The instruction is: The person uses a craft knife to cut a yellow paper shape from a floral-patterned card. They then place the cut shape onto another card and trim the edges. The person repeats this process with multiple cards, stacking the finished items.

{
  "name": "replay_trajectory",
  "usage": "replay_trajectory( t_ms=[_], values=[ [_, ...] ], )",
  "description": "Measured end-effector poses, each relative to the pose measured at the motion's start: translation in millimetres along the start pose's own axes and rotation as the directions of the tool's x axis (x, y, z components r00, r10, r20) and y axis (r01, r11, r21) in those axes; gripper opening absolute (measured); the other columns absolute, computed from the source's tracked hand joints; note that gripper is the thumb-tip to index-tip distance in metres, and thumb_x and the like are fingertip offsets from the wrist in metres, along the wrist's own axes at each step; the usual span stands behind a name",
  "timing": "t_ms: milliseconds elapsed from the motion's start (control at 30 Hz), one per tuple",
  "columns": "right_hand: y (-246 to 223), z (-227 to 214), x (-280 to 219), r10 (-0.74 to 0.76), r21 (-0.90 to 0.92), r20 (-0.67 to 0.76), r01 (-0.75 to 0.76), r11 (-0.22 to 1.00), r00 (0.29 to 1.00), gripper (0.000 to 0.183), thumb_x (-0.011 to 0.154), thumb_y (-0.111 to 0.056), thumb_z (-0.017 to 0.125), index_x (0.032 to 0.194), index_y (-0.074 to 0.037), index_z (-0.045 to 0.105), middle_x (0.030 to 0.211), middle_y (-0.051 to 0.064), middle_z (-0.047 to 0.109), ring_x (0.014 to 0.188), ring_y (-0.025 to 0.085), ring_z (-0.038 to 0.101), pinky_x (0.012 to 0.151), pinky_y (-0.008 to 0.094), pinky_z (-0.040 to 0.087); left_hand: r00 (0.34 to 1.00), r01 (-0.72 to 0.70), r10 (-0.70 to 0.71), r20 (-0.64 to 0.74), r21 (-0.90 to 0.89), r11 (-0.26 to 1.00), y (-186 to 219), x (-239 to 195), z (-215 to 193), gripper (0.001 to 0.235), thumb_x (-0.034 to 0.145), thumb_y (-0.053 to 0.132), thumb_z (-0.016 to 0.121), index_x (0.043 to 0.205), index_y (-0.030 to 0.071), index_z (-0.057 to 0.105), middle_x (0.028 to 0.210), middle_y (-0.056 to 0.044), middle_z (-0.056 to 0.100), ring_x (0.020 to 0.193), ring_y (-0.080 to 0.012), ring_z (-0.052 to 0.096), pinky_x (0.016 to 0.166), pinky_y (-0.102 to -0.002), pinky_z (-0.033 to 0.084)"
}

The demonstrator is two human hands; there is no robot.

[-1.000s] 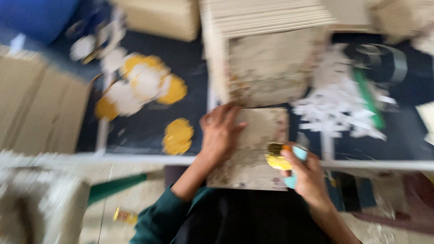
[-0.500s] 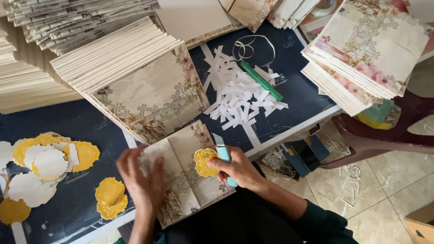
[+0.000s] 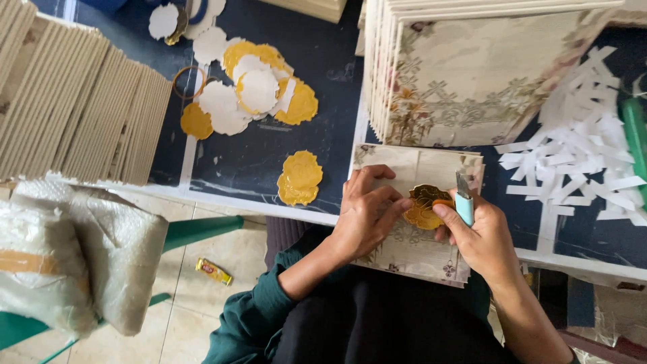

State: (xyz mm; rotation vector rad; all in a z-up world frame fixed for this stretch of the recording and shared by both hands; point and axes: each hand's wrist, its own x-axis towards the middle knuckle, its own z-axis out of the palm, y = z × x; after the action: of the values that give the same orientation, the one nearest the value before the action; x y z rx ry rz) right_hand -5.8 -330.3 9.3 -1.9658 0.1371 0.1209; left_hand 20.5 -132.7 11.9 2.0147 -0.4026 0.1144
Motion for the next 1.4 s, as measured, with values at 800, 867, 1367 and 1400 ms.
replay_trajectory(
  t_ms=[800,867,1367,1400],
  values=[
    [-11.2,15.7,4.3,-0.126,-0.280,-0.150,0.080,0.957,0.981,0.031,0.077,-0.014,0.080,0.092,0.000,0.056,0.065,0.011,0.061,0.046,0.021,0.059,0.052,0.032,0.047,0.998,-0.011,0.026,-0.059,0.240,0.971,-8.4,-15.5,9.9,0.024,0.070,0.019,0.069,0.057,0.011,0.052,0.099,-0.007,0.041,0.108,-0.0343,0.038,0.084,-0.050,0.026],
    [-8.6,16.6,5.4,-0.141,-0.300,-0.149,0.091,0.950,0.979,0.033,0.077,-0.015,0.080,0.093,0.000,0.055,0.065,0.010,0.060,0.047,0.021,0.059,0.052,0.031,0.047,0.997,-0.013,0.031,-0.067,0.249,0.968,-8.9,-15.4,11.3,0.025,0.070,0.019,0.070,0.056,0.011,0.050,0.098,-0.007,0.041,0.107,-0.0339,0.038,0.084,-0.050,0.026],
    [36.3,-72.5,126.3,-0.766,-0.691,-0.270,0.437,0.576,0.584,0.078,0.082,-0.040,0.099,0.107,0.012,0.047,0.097,0.023,0.058,0.086,0.035,0.056,0.077,0.044,0.046,0.985,0.147,-0.069,-0.160,0.550,0.822,-61.8,-30.0,-85.7,0.057,0.071,0.032,0.079,0.111,0.004,0.050,0.107,-0.012,0.052,0.099,-0.0289,0.050,0.086,-0.040,0.039],
    [40.8,-73.8,128.4,-0.683,-0.570,-0.333,0.438,0.695,0.650,0.064,0.089,-0.027,0.102,0.105,0.009,0.051,0.096,0.018,0.058,0.082,0.028,0.051,0.073,0.040,0.044,0.990,0.113,-0.051,-0.129,0.541,0.834,-59.6,-29.1,-89.3,0.042,0.080,0.029,0.069,0.109,0.003,0.053,0.106,-0.013,0.054,0.094,-0.0298,0.051,0.083,-0.041,0.041]
  ],
)
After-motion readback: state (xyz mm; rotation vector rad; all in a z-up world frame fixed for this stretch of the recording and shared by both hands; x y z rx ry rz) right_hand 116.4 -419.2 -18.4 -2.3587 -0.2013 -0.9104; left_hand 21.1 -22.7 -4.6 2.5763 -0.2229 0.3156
